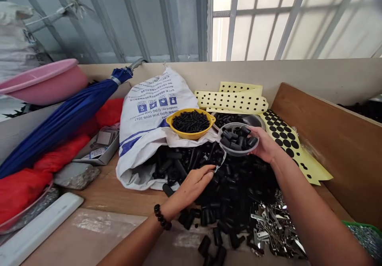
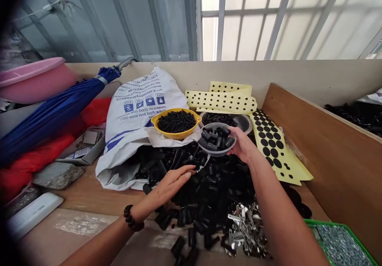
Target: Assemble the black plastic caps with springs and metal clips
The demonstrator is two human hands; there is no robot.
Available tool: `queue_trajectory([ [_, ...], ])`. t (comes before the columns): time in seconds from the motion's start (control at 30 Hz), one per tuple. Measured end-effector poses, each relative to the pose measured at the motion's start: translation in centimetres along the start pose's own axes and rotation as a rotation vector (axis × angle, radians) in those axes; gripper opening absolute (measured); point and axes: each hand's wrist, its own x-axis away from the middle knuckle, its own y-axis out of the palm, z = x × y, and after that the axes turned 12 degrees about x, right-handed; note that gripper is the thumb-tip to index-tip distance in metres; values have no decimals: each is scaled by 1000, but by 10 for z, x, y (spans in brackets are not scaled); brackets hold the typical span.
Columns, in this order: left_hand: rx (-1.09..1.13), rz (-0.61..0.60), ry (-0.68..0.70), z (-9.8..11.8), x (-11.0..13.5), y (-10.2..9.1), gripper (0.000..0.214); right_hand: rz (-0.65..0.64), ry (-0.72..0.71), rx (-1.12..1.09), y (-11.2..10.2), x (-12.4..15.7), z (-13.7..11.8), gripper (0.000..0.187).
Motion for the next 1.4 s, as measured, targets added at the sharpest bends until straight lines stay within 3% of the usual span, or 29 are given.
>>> queue_trajectory([
  [0.17,359,92,-53,-14,8,13,49,-76,-42,29,25,30,-11,50],
  [0.27,493,183,-60,-21,9,19,53,-82,-209,125,35,47,-11,45],
  [0.37,456,242,-57,-20,13,24,50,42,-403,375,44,60,-9,43],
  [0.53,378,283,-28,-13,13,33,47,186,-509,700,62,67,-5,46],
  [0.77,519,429,26,-18,9,42,39,336,-763,857,81,75,11,47],
  [0.97,564,618,18,-20,9,43,35,457,-944,903,84,73,14,47],
  [1.27,574,520,2,-24,7,39,42,505,-928,820,80,71,24,48],
  [1.4,518,518,-23,-28,8,36,45,471,-1024,851,83,72,21,47],
])
